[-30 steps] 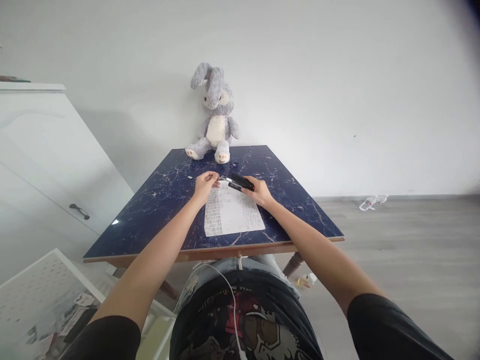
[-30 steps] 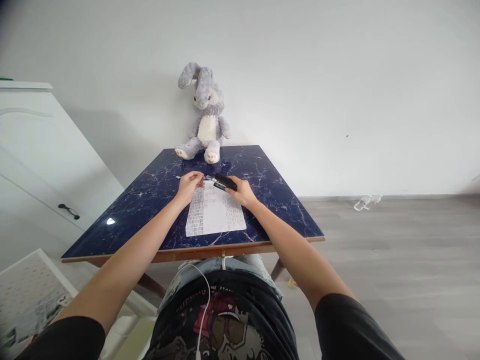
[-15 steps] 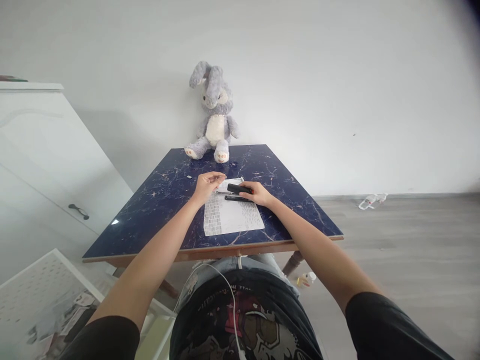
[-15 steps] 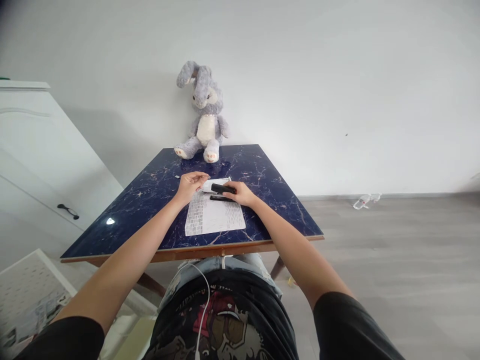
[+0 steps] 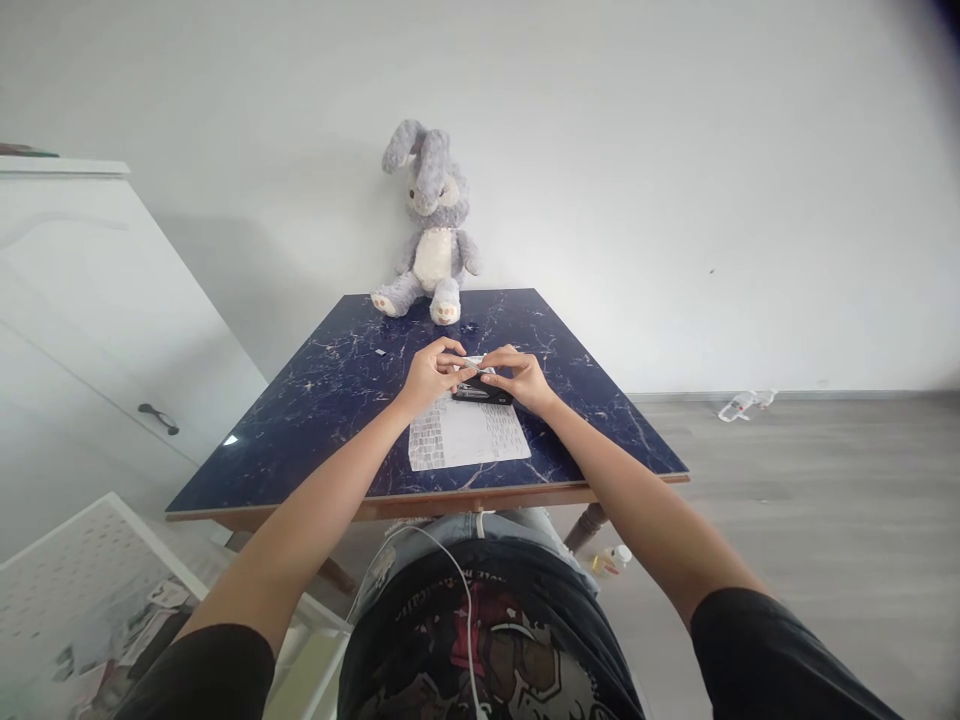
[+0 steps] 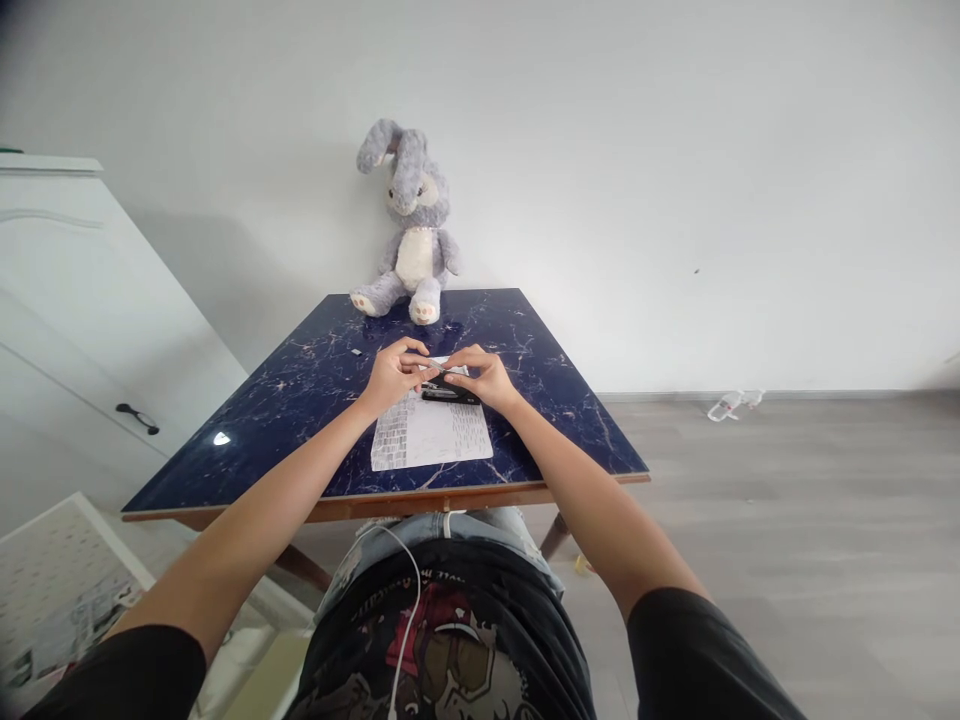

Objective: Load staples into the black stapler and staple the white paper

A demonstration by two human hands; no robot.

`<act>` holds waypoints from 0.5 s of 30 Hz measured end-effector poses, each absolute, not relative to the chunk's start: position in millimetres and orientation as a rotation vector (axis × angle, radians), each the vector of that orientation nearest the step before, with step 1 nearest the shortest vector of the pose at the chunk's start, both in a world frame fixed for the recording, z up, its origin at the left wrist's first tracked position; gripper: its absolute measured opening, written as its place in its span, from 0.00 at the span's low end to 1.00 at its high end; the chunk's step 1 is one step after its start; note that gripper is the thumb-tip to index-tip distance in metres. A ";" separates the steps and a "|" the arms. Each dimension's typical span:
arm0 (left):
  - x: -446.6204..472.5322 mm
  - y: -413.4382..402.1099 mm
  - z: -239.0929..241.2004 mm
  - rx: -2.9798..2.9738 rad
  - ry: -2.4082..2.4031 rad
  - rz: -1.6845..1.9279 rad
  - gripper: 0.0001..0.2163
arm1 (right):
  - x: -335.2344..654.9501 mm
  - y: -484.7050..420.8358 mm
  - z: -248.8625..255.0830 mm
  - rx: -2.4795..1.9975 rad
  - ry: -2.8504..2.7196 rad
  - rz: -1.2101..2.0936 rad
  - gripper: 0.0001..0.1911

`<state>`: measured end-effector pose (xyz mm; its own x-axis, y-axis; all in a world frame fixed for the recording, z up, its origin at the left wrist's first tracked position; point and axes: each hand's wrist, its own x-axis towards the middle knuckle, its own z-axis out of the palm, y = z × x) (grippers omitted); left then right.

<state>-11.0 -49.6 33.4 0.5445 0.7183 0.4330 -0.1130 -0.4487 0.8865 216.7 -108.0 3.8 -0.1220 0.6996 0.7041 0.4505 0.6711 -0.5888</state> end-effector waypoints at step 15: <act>-9.8 -53.3 30.0 1.957 0.517 1.088 0.17 | 211.1 -113.2 10.8 -0.904 -1.709 0.244 0.15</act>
<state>-9.8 -53.3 30.0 0.5428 0.6728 0.5028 -0.0345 -0.5803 0.8137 211.1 -113.2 10.8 -0.0743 0.6734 0.7356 0.4401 0.6840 -0.5817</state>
